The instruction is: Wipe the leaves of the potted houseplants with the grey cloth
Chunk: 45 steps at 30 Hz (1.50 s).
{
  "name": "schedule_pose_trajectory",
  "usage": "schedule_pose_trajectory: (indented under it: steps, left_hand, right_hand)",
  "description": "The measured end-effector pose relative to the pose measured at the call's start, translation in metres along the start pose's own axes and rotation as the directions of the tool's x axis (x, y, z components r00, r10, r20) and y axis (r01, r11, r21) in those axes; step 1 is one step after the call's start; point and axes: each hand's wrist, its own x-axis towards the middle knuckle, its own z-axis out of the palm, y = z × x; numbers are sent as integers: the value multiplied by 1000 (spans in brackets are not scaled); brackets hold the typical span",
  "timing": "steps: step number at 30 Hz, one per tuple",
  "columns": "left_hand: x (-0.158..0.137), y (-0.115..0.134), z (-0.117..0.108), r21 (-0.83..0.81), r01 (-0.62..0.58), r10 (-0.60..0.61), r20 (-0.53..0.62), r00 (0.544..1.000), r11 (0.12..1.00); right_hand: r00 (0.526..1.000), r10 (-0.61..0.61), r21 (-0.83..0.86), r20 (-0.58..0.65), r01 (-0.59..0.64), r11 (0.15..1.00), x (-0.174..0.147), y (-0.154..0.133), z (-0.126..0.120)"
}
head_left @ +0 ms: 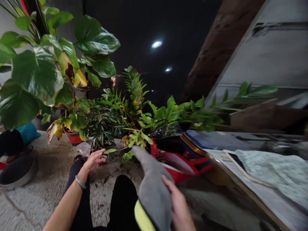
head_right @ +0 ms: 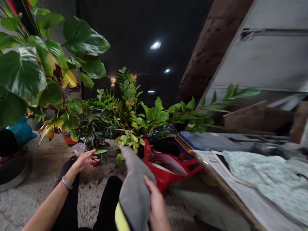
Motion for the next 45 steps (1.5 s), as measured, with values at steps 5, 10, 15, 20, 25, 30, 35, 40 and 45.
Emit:
schedule_pose_trajectory:
  steps: [5,10,15,20,25,30,35,40,45]
  left_hand:
    - [-7,2,9,-67,-60,63,40,997,996]
    - [-6,4,8,-60,-22,20,-35,999,998]
    - [-5,3,2,-106,77,-78,-6,997,991]
    - [-4,-1,2,-106,-16,15,-7,1000,994]
    - [-3,-1,0,-152,-28,29,1,1000,988]
    - [-3,3,-1,-138,-76,76,-6,997,988]
    - [-5,7,2,-155,-76,80,20,997,985]
    - [-6,5,0,-220,-97,105,25,994,971]
    - [-8,8,-6,-246,-131,139,16,990,960]
  right_hand:
    - [998,41,203,-41,-32,979,41,-38,64]
    - [894,353,-20,276,-361,932,-22,12,111]
    - [915,235,-194,330,-178,965,-61,1,78]
    - [982,-148,5,120,149,989,-7,-68,112]
    - [974,-117,9,193,117,993,23,-38,162]
    - [965,65,-229,256,-5,973,-22,15,110]
    - [984,-111,-152,142,132,980,-23,-25,106]
    - [957,-105,26,271,101,995,7,-32,157]
    - [931,103,-239,349,-18,971,-19,22,116]
